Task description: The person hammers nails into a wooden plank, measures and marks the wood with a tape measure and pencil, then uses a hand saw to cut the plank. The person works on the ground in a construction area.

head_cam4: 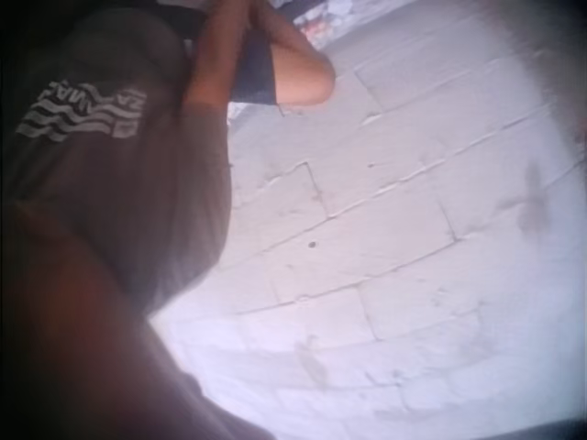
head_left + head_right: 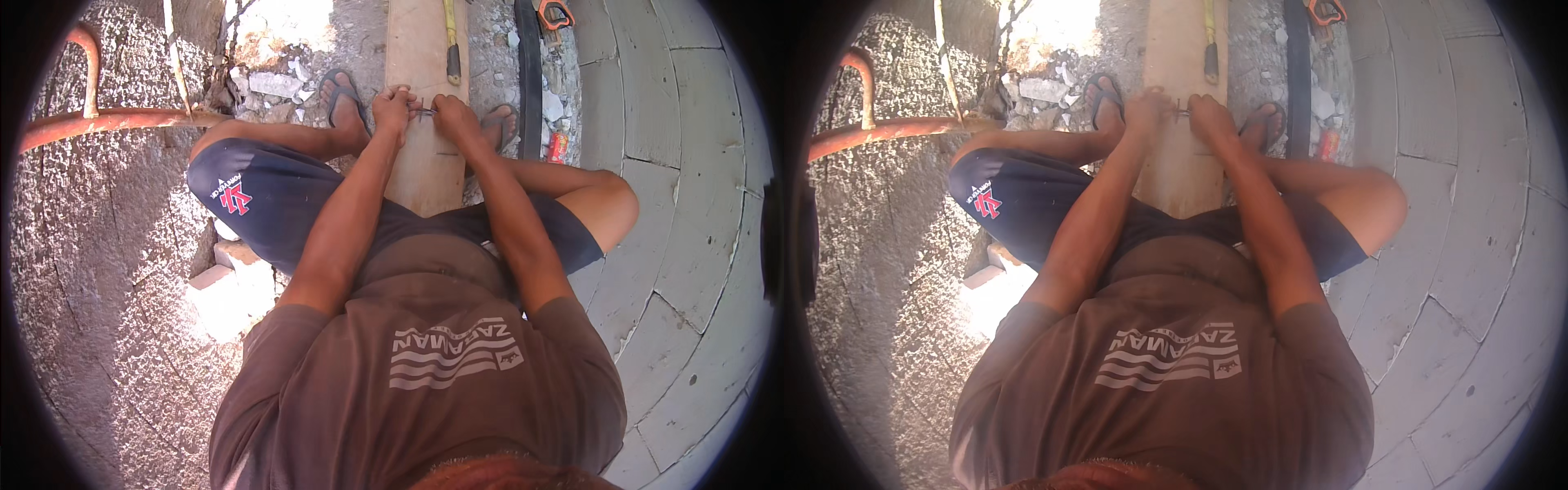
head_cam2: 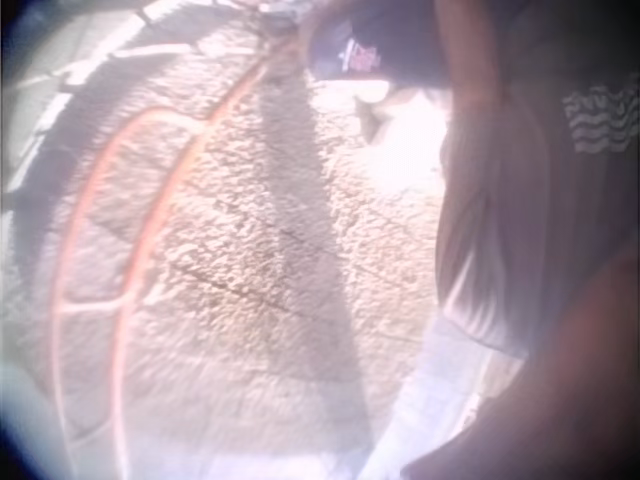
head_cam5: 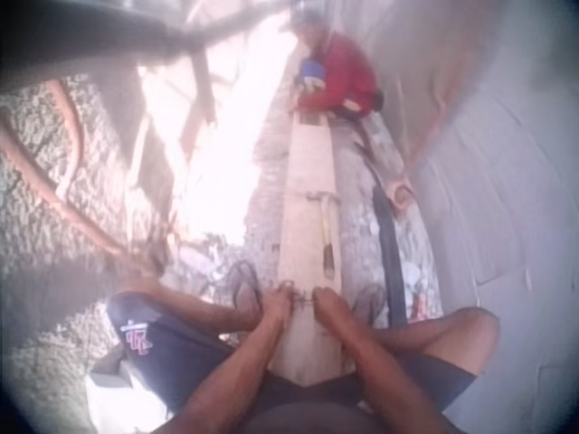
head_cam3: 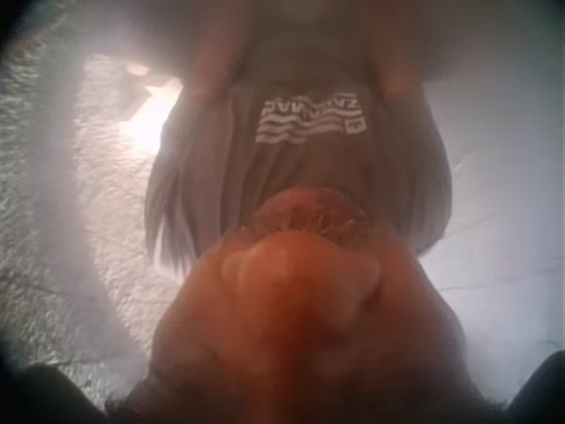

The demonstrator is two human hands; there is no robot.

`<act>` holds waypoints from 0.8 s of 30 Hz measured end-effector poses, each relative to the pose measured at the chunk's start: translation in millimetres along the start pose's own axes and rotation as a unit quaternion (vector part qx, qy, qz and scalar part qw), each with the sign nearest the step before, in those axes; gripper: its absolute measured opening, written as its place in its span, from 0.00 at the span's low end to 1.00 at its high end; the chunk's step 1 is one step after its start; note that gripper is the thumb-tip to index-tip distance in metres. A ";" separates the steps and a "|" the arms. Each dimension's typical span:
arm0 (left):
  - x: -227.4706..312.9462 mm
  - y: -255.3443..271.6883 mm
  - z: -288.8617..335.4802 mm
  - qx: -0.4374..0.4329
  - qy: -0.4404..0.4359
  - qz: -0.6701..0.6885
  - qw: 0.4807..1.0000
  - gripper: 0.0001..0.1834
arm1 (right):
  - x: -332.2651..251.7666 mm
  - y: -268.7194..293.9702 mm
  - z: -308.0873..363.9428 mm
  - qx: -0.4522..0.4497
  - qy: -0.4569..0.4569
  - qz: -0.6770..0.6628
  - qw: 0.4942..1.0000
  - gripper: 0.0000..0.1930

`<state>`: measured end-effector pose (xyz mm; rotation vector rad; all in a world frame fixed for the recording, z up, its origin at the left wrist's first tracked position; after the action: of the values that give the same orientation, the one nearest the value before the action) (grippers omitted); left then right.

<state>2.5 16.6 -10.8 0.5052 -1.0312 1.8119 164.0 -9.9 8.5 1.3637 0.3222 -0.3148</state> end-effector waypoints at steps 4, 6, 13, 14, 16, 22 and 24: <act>19.6 -6.7 13.5 0.077 0.002 -0.035 0.996 0.11 | -0.3 16.9 -6.5 -0.007 -0.040 -0.116 0.992 0.15; 26.0 -6.1 16.2 0.095 0.011 -0.057 0.994 0.14 | -0.3 24.1 -7.3 -0.019 -0.059 -0.171 0.983 0.15; 23.1 -13.6 19.5 0.070 0.064 0.076 0.993 0.24 | -7.4 27.2 -13.8 -0.146 -0.163 -0.404 0.888 0.16; 21.1 -17.6 20.8 0.058 0.083 0.129 0.986 0.26 | -12.9 26.1 -13.5 -0.157 -0.161 -0.430 0.874 0.16; 18.3 -22.5 23.0 0.016 0.090 0.172 0.981 0.28 | -28.1 26.2 -11.2 -0.113 -0.074 -0.384 0.913 0.16; 16.1 -21.3 16.8 -0.019 0.091 0.223 0.970 0.28 | -58.9 59.5 -1.3 -0.059 -0.025 -0.335 0.940 0.17; 20.8 -24.8 20.7 -0.032 0.108 0.246 0.963 0.28 | -68.0 74.6 1.1 -0.040 -0.015 -0.335 0.941 0.16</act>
<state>13.0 15.3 26.1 0.0005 -1.1225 2.1987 131.7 4.5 103.1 1.1325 0.7670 -0.8770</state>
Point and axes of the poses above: each hand's wrist, its own z-axis away from the middle knuckle, its own y-axis out of the back of the hand, x = y × z, the point moved 2 cm from there along -z, towards the middle knuckle, and after that the axes turned 2 degrees about x, right-handed, at the moved point
